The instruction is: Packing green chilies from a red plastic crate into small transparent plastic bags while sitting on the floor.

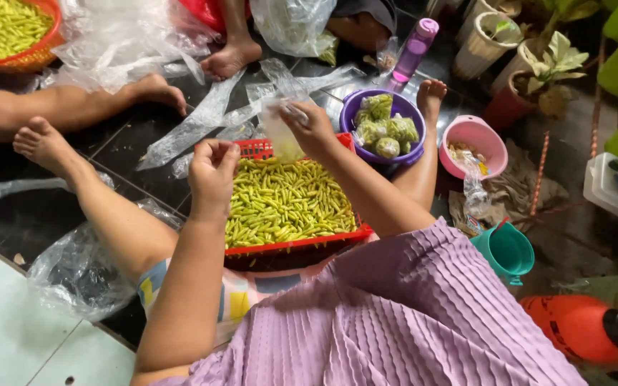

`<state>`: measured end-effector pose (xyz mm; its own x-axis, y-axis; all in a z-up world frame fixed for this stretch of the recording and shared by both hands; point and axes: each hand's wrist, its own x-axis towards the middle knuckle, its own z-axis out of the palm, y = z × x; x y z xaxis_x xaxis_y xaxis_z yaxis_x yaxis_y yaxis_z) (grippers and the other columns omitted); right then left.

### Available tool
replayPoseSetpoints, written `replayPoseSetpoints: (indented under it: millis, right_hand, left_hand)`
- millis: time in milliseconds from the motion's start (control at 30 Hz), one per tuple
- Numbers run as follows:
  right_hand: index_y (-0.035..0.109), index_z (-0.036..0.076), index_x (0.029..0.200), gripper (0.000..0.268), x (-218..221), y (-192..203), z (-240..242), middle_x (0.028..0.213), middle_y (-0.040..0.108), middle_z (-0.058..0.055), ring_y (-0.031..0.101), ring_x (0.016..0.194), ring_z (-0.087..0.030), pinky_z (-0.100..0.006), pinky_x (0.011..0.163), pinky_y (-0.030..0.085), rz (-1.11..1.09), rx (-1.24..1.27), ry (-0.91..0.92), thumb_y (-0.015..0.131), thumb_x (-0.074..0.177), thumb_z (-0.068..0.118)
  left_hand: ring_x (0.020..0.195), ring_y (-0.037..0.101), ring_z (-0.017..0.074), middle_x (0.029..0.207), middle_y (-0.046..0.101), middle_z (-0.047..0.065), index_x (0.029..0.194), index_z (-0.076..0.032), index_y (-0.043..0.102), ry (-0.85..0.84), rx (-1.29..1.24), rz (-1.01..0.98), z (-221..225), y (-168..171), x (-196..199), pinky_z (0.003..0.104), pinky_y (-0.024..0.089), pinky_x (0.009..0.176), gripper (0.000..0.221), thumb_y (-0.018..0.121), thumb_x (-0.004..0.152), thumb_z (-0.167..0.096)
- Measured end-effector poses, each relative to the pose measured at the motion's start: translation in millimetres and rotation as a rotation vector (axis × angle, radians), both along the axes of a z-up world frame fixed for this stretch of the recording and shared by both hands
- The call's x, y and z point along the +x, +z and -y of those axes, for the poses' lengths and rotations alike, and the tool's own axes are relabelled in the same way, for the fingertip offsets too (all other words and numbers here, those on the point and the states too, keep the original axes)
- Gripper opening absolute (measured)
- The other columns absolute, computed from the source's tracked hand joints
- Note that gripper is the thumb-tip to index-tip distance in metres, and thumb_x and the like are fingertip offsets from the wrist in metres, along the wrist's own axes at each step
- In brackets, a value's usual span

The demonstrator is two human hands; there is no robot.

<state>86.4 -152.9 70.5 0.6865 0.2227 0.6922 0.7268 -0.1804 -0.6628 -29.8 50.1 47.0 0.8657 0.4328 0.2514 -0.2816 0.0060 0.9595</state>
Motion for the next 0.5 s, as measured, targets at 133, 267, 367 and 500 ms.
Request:
replayPoseSetpoints:
  millis: [133,267,367,500]
  right_hand:
    - [0.078,0.007,0.108,0.020,-15,32,11,0.106,0.074,-0.018,0.069,0.107,-0.038,-0.046,0.099,0.051,0.030,0.016,-0.001,0.071,0.101,0.025]
    - [0.079,0.005,0.104,0.019,-20,40,15,0.106,0.076,-0.019,0.070,0.108,-0.041,-0.048,0.098,0.051,0.041,-0.053,0.080,0.075,0.097,0.023]
    - [0.077,0.004,0.106,0.022,-64,84,14,0.108,0.074,-0.021,0.069,0.110,-0.039,-0.050,0.100,0.048,-0.108,-0.053,0.201,0.071,0.100,0.024]
    - [0.078,0.007,0.104,0.020,-90,102,12,0.108,0.075,-0.017,0.071,0.108,-0.035,-0.049,0.099,0.049,-0.155,-0.064,0.293,0.073,0.099,0.025]
  left_hand:
    - [0.079,0.064,0.0104,0.085,0.070,0.001,0.102,-0.013,0.074,0.016,0.247,-0.036,4,-22,6,0.027,0.053,0.070,0.019,0.083,0.091,-0.025]
    - [0.116,0.066,0.0391,0.118,0.070,0.013,0.132,-0.015,0.064,-0.171,0.411,-0.201,8,-9,11,0.051,0.053,0.102,0.071,0.097,0.071,-0.031]
    - [0.142,0.040,0.0475,0.141,0.059,0.025,0.154,-0.007,0.043,-0.381,0.538,-0.100,18,-9,5,0.058,0.027,0.121,0.117,0.098,0.057,-0.043]
    - [0.099,0.069,0.0321,0.103,0.076,0.017,0.119,-0.005,0.072,-0.588,0.363,-0.188,48,19,-16,0.048,0.052,0.092,0.077,0.102,0.053,-0.031]
